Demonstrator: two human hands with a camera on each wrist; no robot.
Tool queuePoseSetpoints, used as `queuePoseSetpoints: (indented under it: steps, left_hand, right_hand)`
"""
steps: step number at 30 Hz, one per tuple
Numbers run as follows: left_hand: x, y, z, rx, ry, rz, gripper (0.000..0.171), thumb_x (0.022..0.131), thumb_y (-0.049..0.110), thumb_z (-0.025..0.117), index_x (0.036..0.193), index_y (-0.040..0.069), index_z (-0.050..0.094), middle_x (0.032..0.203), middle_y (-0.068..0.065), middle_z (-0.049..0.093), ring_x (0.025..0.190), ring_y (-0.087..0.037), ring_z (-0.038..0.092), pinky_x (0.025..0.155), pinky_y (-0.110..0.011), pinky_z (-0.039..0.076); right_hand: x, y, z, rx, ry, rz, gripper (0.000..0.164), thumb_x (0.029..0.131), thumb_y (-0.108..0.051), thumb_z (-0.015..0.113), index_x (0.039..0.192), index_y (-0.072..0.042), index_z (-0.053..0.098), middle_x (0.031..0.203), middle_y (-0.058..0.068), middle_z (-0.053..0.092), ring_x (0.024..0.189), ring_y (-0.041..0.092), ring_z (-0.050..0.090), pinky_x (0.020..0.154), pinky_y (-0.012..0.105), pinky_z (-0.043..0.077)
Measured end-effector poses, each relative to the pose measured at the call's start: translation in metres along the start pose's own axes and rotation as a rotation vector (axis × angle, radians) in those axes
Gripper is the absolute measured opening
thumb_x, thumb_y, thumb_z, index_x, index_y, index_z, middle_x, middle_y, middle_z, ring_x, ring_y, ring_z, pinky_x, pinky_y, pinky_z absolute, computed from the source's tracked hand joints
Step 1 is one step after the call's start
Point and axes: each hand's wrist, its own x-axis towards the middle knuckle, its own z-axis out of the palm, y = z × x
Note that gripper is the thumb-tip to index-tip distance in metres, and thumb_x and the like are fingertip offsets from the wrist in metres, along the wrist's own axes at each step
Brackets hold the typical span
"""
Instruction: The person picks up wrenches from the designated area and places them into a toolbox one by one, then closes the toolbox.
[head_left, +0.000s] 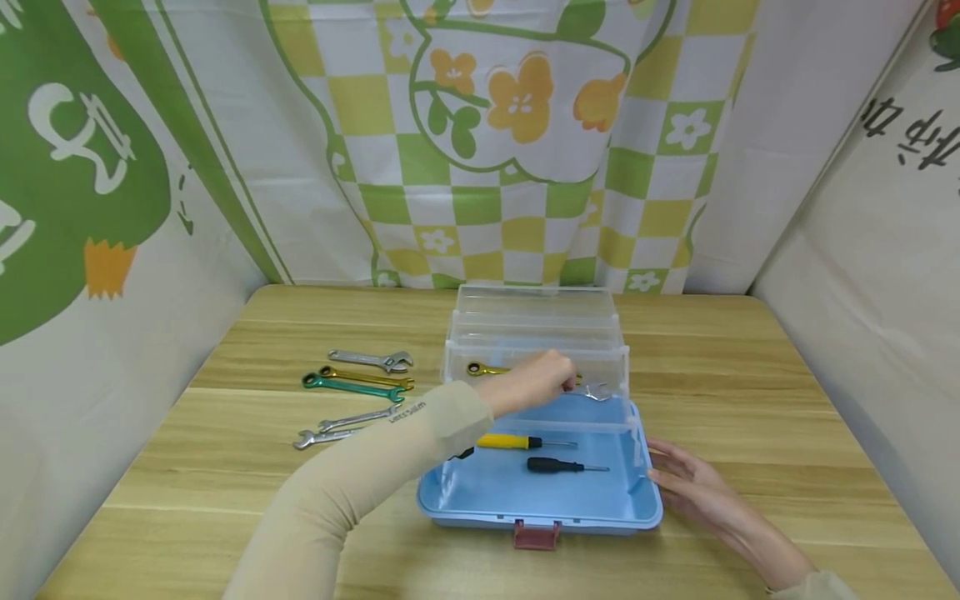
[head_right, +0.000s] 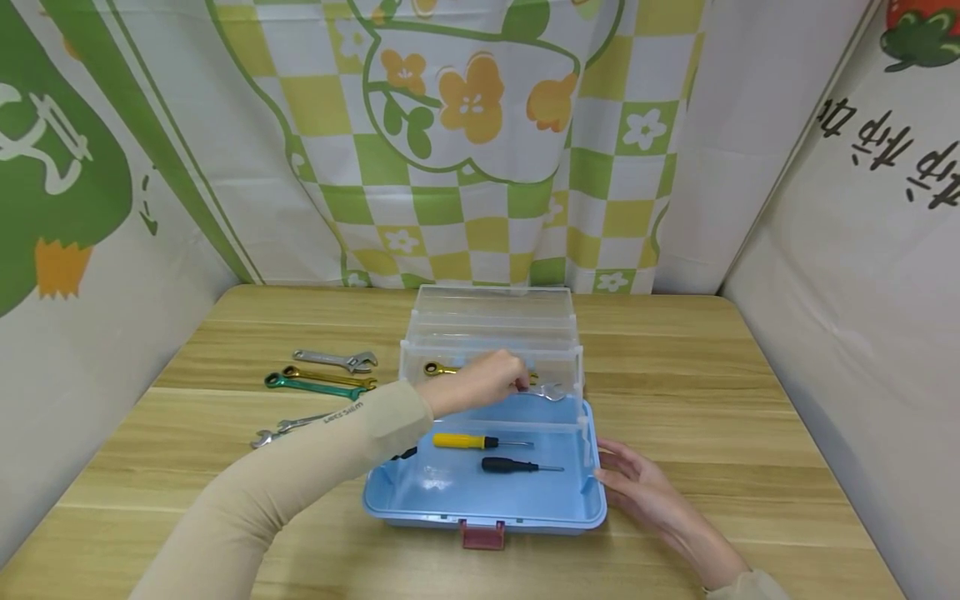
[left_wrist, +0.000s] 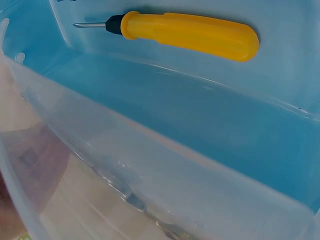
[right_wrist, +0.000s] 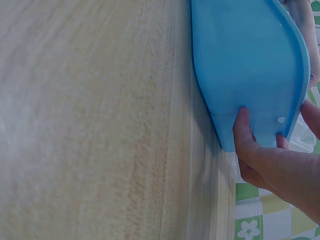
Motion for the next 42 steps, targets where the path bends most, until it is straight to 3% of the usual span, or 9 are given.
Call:
queuePoseSetpoints:
  steps: [7,12,19,22,29,37,42]
  left_hand:
    - [0.0,0.001,-0.001,0.013,0.001,0.0,0.024,0.078,-0.01,0.052,0.076,0.007,0.068,0.07,0.0,0.06,0.059,-0.008,0.039,0.052,-0.013,0.035]
    - [-0.002,0.001,-0.003,-0.015,-0.042,-0.01,0.017,0.083,0.001,0.056,0.092,0.007,0.069,0.091,-0.002,0.066,0.067,-0.007,0.052,0.062,-0.011,0.044]
    - [-0.015,0.004,-0.013,-0.048,-0.072,0.005,0.024,0.085,0.016,0.059,0.108,0.008,0.063,0.107,-0.002,0.063,0.09,-0.01,0.059,0.076,-0.017,0.047]
    - [-0.025,0.005,-0.019,-0.066,-0.057,0.033,0.025,0.085,0.018,0.059,0.108,0.009,0.063,0.107,-0.002,0.062,0.097,-0.012,0.057,0.079,-0.019,0.046]
    - [-0.049,0.003,-0.027,-0.15,0.004,0.085,0.025,0.086,0.017,0.058,0.108,0.006,0.062,0.104,-0.005,0.061,0.094,-0.015,0.057,0.077,-0.019,0.047]
    - [-0.074,-0.005,-0.03,-0.243,0.061,0.086,0.028,0.086,0.02,0.058,0.111,0.006,0.061,0.108,-0.004,0.061,0.1,-0.016,0.055,0.084,-0.026,0.045]
    - [-0.09,-0.013,-0.031,-0.352,0.128,0.091,0.029,0.086,0.02,0.058,0.112,0.007,0.06,0.106,-0.007,0.061,0.095,-0.02,0.056,0.081,-0.034,0.047]
  right_hand:
    - [0.0,-0.002,0.0,-0.014,0.014,0.013,0.066,0.091,-0.017,0.049,0.137,0.007,0.009,0.137,0.034,0.014,0.119,0.028,0.038,0.095,0.039,0.038]
    - [0.0,-0.002,0.0,-0.016,0.011,0.015,0.066,0.091,-0.018,0.049,0.137,0.008,0.009,0.137,0.034,0.015,0.12,0.03,0.036,0.095,0.04,0.037]
    - [0.001,-0.001,0.0,-0.025,0.01,0.014,0.067,0.091,-0.019,0.049,0.136,0.008,0.009,0.137,0.035,0.016,0.12,0.029,0.037,0.094,0.039,0.038]
    - [0.001,-0.001,0.0,-0.027,0.006,0.009,0.066,0.091,-0.018,0.049,0.136,0.009,0.009,0.137,0.035,0.015,0.119,0.028,0.038,0.094,0.039,0.038]
    - [0.0,0.0,0.0,-0.026,0.005,0.006,0.065,0.091,-0.018,0.048,0.136,0.008,0.01,0.137,0.035,0.015,0.12,0.028,0.038,0.095,0.039,0.038]
    - [0.001,-0.002,0.0,-0.02,0.017,0.023,0.065,0.091,-0.018,0.049,0.137,0.007,0.01,0.137,0.034,0.015,0.122,0.034,0.033,0.096,0.04,0.036]
    - [0.001,-0.001,0.0,-0.018,0.018,0.024,0.066,0.091,-0.018,0.049,0.137,0.008,0.009,0.137,0.035,0.015,0.121,0.033,0.034,0.095,0.039,0.037]
